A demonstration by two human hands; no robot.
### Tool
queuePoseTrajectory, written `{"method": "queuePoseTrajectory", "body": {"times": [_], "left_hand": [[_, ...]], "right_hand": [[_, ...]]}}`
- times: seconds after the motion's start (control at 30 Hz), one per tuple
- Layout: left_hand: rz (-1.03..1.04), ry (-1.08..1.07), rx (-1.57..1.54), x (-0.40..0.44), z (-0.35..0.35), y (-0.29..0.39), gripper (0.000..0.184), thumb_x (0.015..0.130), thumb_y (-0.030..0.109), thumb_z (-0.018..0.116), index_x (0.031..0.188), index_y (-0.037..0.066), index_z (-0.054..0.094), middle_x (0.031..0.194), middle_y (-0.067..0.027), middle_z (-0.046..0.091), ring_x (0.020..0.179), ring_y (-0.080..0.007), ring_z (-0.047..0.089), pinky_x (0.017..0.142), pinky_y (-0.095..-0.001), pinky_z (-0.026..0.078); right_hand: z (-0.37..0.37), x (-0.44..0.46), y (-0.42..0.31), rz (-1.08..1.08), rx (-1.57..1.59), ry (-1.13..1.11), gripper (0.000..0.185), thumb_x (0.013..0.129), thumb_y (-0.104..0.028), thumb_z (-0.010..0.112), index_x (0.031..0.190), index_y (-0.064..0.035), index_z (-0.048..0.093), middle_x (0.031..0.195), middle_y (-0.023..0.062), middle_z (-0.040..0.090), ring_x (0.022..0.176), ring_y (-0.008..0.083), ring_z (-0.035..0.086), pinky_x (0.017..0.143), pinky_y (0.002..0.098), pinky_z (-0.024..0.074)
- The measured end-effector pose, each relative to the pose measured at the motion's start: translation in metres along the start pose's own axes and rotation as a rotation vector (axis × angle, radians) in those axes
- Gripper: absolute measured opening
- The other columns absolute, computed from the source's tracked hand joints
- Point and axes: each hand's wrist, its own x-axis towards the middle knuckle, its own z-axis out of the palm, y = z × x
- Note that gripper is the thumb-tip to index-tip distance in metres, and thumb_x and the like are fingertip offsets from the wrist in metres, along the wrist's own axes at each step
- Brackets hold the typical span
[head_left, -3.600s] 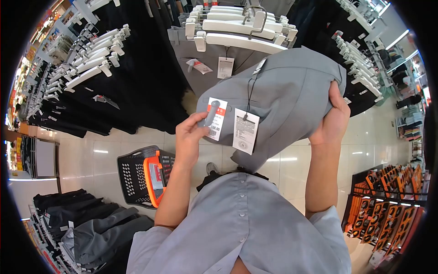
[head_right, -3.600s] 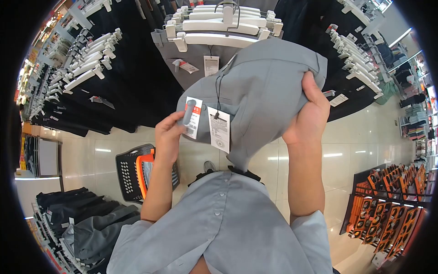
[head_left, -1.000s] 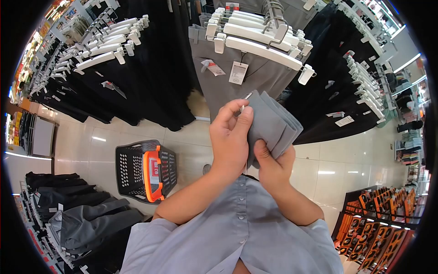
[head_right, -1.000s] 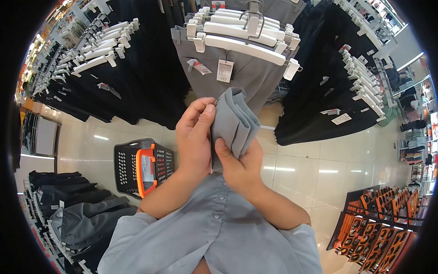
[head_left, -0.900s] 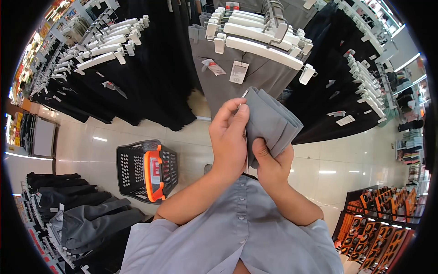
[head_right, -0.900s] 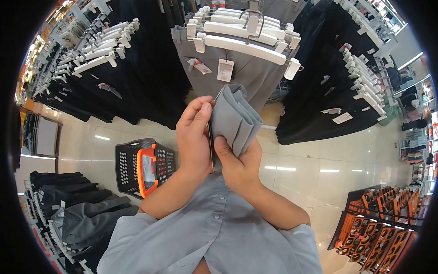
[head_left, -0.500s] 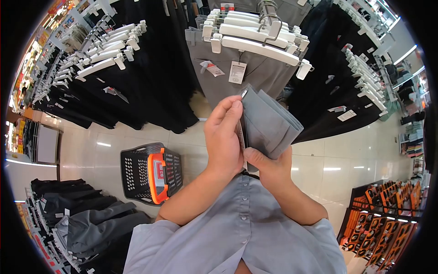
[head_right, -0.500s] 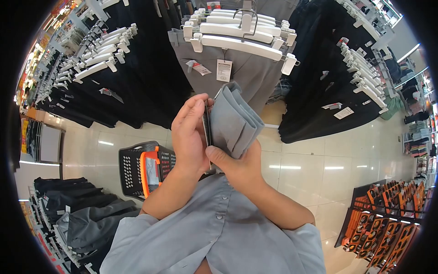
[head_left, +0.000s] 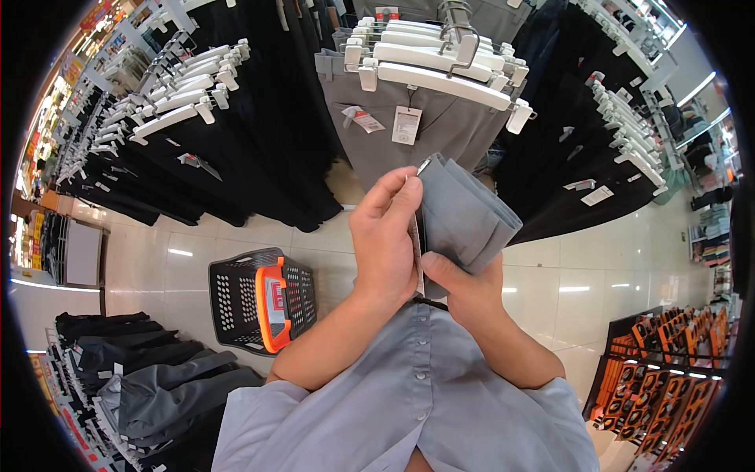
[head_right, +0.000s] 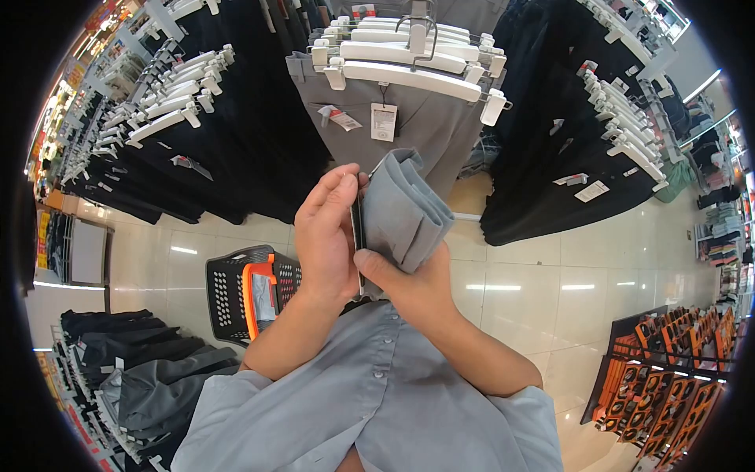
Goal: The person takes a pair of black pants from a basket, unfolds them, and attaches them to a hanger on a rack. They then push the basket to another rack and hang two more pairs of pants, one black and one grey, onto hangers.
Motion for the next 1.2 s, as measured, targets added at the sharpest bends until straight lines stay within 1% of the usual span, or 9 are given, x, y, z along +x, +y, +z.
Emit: {"method": "queuePoseTrajectory", "body": {"times": [0.2,0.3,0.4,0.57,0.77,0.8,0.9,1.0,1.2], "left_hand": [[-0.006,-0.026,0.007,-0.002,-0.002,-0.002,0.021,0.089,0.009,0.059,0.106,-0.004,0.059,0.095,-0.0053,0.062,0.084,-0.0076,0.056,0.075,-0.0220,0.045],[-0.051,0.004,0.108,0.002,-0.007,-0.003,0.020,0.085,0.007,0.064,0.103,-0.003,0.061,0.089,-0.0035,0.062,0.078,-0.0056,0.057,0.066,-0.0206,0.046],[-0.120,-0.110,0.350,0.009,-0.013,0.013,0.019,0.080,0.005,0.068,0.097,-0.002,0.062,0.080,-0.0016,0.062,0.067,-0.0046,0.056,0.056,-0.0203,0.044],[-0.141,-0.200,0.507,0.016,-0.010,0.027,0.017,0.077,0.002,0.070,0.093,0.000,0.063,0.080,-0.0019,0.062,0.066,-0.0057,0.057,0.057,-0.0201,0.044],[-0.104,-0.202,0.544,0.017,-0.009,0.022,0.019,0.076,-0.003,0.068,0.094,0.000,0.062,0.081,-0.0035,0.062,0.068,-0.0072,0.058,0.058,-0.0220,0.046],[-0.094,-0.204,0.544,0.016,-0.011,0.022,0.017,0.079,0.000,0.065,0.096,-0.001,0.061,0.081,-0.0042,0.063,0.070,-0.0082,0.059,0.059,-0.0234,0.047],[-0.225,-0.158,0.483,0.012,-0.012,0.030,0.017,0.084,0.005,0.058,0.100,0.000,0.060,0.083,-0.0052,0.063,0.073,-0.0105,0.061,0.062,-0.0257,0.050],[-0.277,-0.166,0.334,0.010,-0.014,0.033,0.021,0.087,0.010,0.050,0.104,0.001,0.058,0.086,-0.0060,0.062,0.075,-0.0126,0.062,0.064,-0.0283,0.052],[-0.274,-0.168,0.297,0.005,-0.019,0.034,0.021,0.087,0.011,0.050,0.103,0.001,0.058,0.088,-0.0054,0.062,0.079,-0.0135,0.061,0.068,-0.0322,0.053]], "right_hand": [[-0.001,-0.003,0.002,0.081,0.068,0.088,0.045,0.075,0.003,0.064,0.118,0.0034,0.051,0.109,0.0095,0.059,0.100,0.0160,0.058,0.086,0.0300,0.0464],[-0.005,-0.003,-0.001,0.123,0.070,0.147,0.039,0.074,0.004,0.063,0.112,0.0040,0.054,0.103,0.0091,0.062,0.094,0.0153,0.059,0.082,0.0287,0.0479],[-0.013,0.000,-0.005,0.180,-0.016,0.200,0.033,0.073,0.005,0.063,0.105,0.0047,0.058,0.097,0.0084,0.064,0.086,0.0144,0.061,0.076,0.0272,0.0492],[-0.019,0.005,-0.007,0.184,0.052,0.252,0.028,0.071,0.008,0.061,0.099,0.0059,0.061,0.093,0.0087,0.065,0.081,0.0141,0.062,0.073,0.0268,0.0493],[-0.022,0.007,-0.012,0.176,0.081,0.300,0.031,0.072,0.011,0.058,0.103,0.0074,0.060,0.098,0.0125,0.065,0.085,0.0188,0.063,0.078,0.0301,0.0498],[-0.024,0.008,-0.012,0.170,0.097,0.284,0.035,0.071,0.011,0.057,0.105,0.0077,0.058,0.100,0.0144,0.064,0.087,0.0212,0.064,0.081,0.0319,0.0499],[-0.033,0.007,-0.005,0.169,0.083,0.246,0.046,0.069,0.007,0.052,0.115,0.0085,0.051,0.107,0.0169,0.062,0.093,0.0257,0.063,0.085,0.0354,0.0501],[-0.036,0.009,-0.003,0.194,0.154,0.233,0.050,0.070,0.005,0.053,0.119,0.0092,0.047,0.109,0.0182,0.061,0.093,0.0271,0.064,0.083,0.0363,0.0527],[-0.035,0.010,-0.004,0.210,0.185,0.199,0.053,0.068,0.003,0.055,0.120,0.0103,0.046,0.107,0.0188,0.061,0.093,0.0272,0.064,0.081,0.0355,0.0542]]}}
